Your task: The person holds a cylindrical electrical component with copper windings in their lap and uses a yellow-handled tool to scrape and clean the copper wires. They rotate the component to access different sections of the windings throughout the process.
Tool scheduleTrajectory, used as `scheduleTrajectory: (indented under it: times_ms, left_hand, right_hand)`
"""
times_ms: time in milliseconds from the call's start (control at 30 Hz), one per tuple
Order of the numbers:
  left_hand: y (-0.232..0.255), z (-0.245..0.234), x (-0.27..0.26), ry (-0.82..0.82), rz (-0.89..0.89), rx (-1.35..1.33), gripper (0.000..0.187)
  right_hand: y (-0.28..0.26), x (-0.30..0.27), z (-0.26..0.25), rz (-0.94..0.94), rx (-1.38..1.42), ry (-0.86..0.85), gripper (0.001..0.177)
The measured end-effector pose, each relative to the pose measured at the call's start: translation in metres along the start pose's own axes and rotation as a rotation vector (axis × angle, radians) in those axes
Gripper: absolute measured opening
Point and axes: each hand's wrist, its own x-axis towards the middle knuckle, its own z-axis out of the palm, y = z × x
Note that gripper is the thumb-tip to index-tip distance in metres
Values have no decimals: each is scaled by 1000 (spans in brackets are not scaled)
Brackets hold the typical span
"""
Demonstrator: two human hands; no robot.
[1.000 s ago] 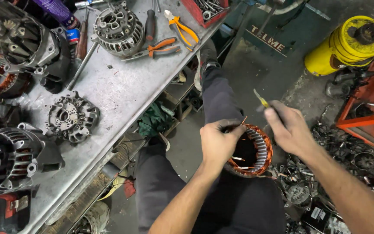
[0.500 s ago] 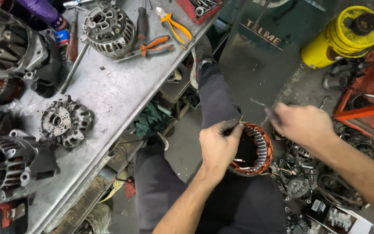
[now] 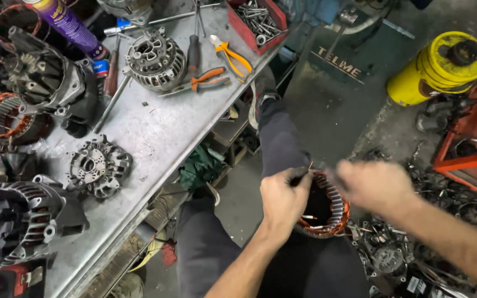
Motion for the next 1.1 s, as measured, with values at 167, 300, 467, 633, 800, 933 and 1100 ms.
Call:
scheduleTrajectory:
  times_ms: [167,300,467,633,800,933,1100]
  left_hand:
    - [-4,0,-3,2,-12,30,22]
    - [-11,5,1,23,-41,82,23]
    - [-10,4,-1,36,-1,76,23]
    - [-9,5,-1,46,-21,-1,22]
    - [-14,6,-4,66,6,-2,21]
    - [-10,3,-7,43,-5,11,21]
    - [1,8,-13,123,112,76,17]
  right_hand:
    - [1,0,3,55,57,30,45]
    - [5,12,25,-75,58,76,42]
    - [3,12,24,15,143,127,44]
    - [5,15,22,87,83,146,50]
    - [7,18,19,66,125,130,48]
    - [2,9,27,-96,181,146,47]
    - [-10,-6,-2,18,134,-105,40]
